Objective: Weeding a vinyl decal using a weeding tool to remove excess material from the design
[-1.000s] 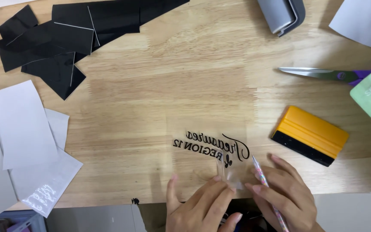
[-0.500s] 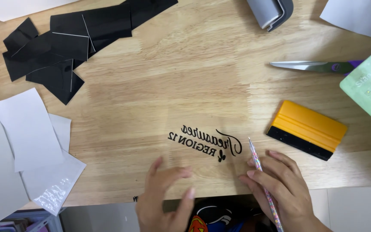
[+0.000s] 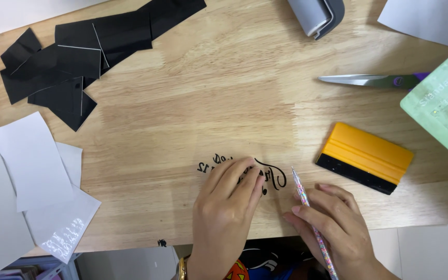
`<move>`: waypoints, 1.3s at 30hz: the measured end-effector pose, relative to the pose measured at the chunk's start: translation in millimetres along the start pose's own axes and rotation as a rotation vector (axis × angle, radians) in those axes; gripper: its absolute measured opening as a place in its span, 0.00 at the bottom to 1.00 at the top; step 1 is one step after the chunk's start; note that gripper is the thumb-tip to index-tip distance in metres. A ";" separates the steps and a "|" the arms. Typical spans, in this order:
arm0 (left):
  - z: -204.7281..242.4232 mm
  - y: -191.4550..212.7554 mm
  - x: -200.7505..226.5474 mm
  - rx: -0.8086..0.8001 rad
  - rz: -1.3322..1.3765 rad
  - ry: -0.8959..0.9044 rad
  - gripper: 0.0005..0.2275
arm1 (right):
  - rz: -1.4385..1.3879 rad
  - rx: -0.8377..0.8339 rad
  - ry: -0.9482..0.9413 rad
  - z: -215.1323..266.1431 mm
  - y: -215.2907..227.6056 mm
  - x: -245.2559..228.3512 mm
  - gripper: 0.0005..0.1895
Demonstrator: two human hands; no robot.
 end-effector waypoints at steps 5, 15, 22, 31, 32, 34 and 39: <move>-3.8 -1.1 3.3 0.025 -0.025 0.003 0.02 | -0.005 0.005 -0.003 0.3 0.4 1.0 0.14; -6.2 -1.2 6.2 0.018 -0.048 0.000 0.01 | -0.026 0.002 -0.010 -0.1 1.7 1.9 0.14; -4.7 -3.1 9.9 0.129 -0.232 -0.082 0.05 | -0.025 0.014 -0.037 -3.0 3.1 0.6 0.12; 2.9 -18.1 -3.2 0.042 -0.370 -0.043 0.02 | -0.025 0.019 -0.052 -4.4 3.3 0.1 0.12; 4.1 -19.8 -6.8 0.011 -0.306 -0.002 0.01 | -0.019 0.022 -0.049 -5.0 3.5 0.0 0.12; -0.6 -14.1 -7.0 -0.033 -0.191 0.027 0.02 | -0.022 0.021 -0.052 -5.3 3.6 -0.3 0.12; 3.0 10.7 -13.6 -0.061 0.156 0.195 0.04 | -0.028 0.013 -0.033 -4.3 3.1 -0.5 0.12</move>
Point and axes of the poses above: each hand's wrist, its own z-axis away from the middle knuckle, its own y-axis out of the back of the hand, x = y × z, the point moved 4 cm from there along -z, towards the middle knuckle, and after that the axes turned 15 degrees about y, right-handed, at the moved point
